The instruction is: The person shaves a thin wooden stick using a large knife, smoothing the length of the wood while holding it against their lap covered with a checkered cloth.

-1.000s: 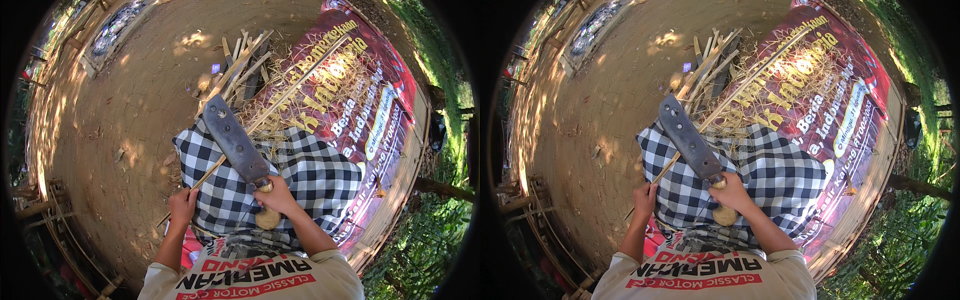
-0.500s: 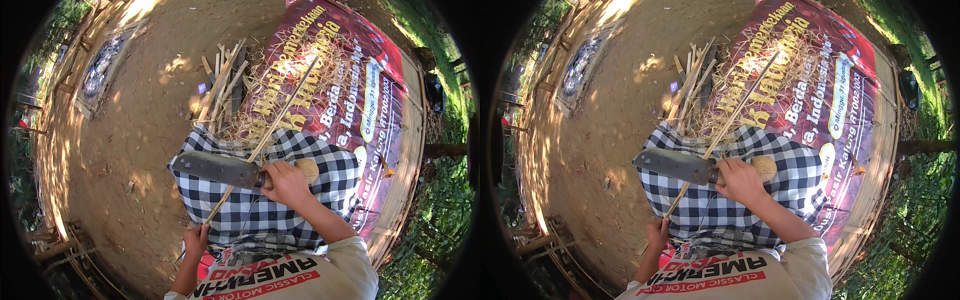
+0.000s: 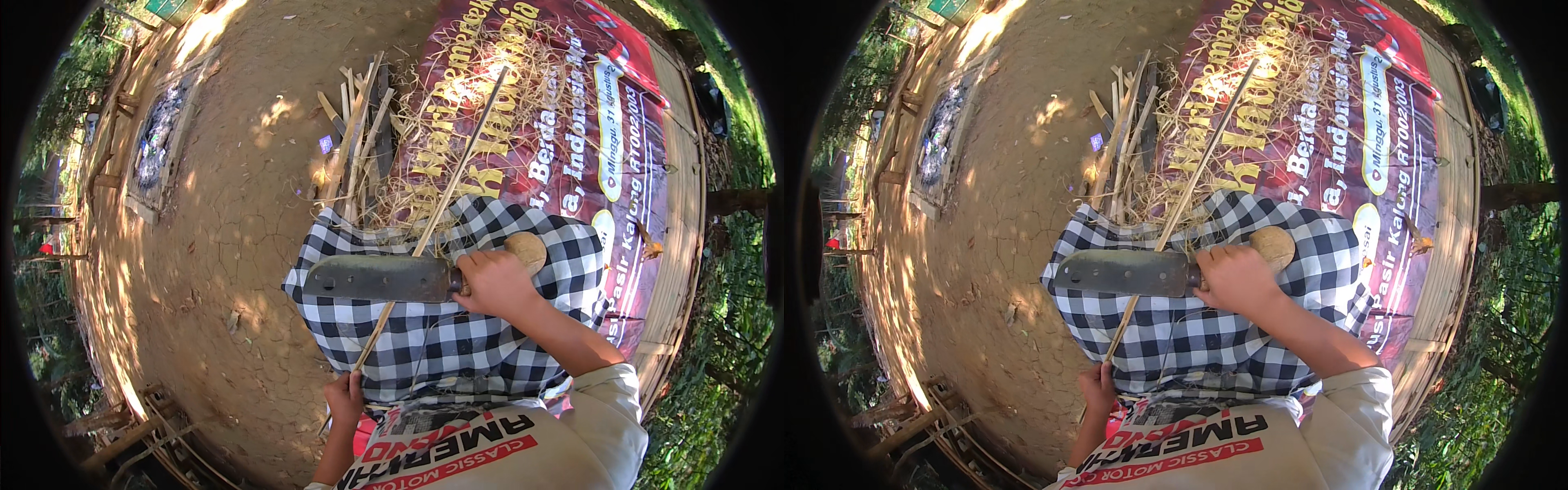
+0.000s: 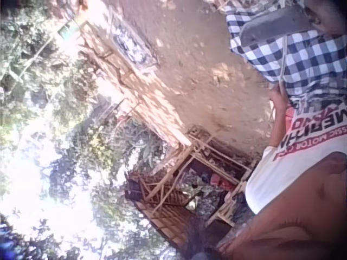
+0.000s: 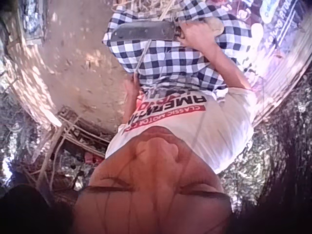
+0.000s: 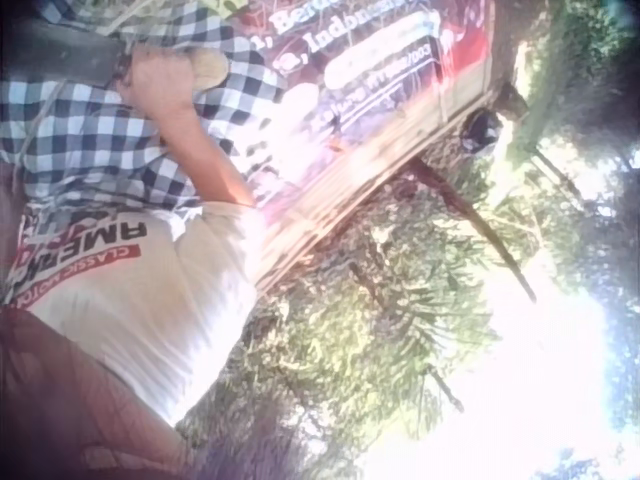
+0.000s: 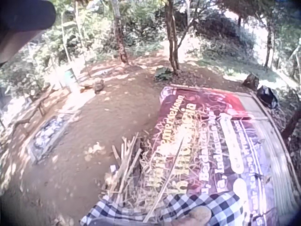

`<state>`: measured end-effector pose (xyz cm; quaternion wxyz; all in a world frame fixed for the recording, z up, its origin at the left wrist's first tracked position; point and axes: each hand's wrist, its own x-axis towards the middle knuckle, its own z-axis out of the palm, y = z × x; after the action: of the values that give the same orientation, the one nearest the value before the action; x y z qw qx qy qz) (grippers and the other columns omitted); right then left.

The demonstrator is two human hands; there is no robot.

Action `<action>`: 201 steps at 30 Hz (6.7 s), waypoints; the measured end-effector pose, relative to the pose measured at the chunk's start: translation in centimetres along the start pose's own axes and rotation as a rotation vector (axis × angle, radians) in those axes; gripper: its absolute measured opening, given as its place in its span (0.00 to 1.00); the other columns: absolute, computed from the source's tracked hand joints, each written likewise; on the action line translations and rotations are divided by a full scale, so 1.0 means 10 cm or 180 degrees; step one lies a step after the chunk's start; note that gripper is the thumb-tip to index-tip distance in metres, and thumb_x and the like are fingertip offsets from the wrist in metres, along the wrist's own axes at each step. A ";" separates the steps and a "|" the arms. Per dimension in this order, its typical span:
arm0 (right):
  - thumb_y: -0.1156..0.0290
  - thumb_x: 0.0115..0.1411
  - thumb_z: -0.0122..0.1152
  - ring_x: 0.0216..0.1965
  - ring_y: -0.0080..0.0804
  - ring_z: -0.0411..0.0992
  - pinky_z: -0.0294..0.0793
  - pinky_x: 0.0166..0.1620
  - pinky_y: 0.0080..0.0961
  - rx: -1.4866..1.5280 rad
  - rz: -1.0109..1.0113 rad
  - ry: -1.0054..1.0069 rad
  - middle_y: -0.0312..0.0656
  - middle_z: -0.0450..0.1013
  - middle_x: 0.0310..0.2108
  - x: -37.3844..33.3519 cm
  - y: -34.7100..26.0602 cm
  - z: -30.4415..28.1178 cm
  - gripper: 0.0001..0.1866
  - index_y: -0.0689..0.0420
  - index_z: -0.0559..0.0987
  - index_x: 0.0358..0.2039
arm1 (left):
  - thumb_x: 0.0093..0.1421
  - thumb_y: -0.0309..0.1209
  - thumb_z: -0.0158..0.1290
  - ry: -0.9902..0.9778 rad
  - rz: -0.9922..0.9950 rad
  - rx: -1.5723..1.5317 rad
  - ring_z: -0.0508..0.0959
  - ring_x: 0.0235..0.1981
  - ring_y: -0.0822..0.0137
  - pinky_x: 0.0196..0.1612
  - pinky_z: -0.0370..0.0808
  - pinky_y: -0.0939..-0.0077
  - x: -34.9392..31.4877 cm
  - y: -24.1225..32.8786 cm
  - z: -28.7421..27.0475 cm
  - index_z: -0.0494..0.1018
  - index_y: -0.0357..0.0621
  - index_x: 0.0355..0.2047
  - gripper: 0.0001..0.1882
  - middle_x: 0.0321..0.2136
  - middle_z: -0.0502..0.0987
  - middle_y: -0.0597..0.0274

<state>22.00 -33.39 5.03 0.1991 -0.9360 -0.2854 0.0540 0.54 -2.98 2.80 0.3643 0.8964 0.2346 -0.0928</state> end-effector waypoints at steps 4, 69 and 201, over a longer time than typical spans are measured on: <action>0.65 0.42 0.66 0.23 0.41 0.74 0.74 0.29 0.33 -0.0356 0.0506 0.0139 0.43 0.71 0.20 0.11 0.26 -0.06 0.15 0.57 0.72 0.27 | 0.63 0.35 0.51 0.0119 0.0086 0.0074 0.61 0.11 0.60 0.18 0.59 0.64 -0.02 -0.03 0.07 0.68 0.34 0.17 0.20 0.09 0.61 0.49; 0.70 0.35 0.62 0.21 0.43 0.73 0.73 0.27 0.36 -0.0087 0.0388 0.0246 0.43 0.71 0.18 0.27 0.62 0.14 0.08 0.56 0.74 0.18 | 0.63 0.32 0.51 0.0370 0.0043 -0.0115 0.58 0.12 0.69 0.17 0.57 0.67 -0.06 0.01 0.12 0.63 0.35 0.16 0.20 0.09 0.59 0.54; 0.64 0.45 0.56 0.32 0.52 0.77 0.76 0.40 0.43 0.0088 0.2109 0.0168 0.53 0.77 0.28 0.84 2.23 -0.31 0.13 0.58 0.81 0.27 | 0.60 0.34 0.52 0.0400 0.0423 0.0642 0.69 0.13 0.47 0.18 0.62 0.59 0.04 -0.45 -0.01 0.68 0.34 0.15 0.19 0.12 0.67 0.44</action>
<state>41.07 -46.69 -1.06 0.1908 -0.9762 0.0406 0.0953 -1.32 0.02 -0.02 0.2623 0.9461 0.1867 -0.0352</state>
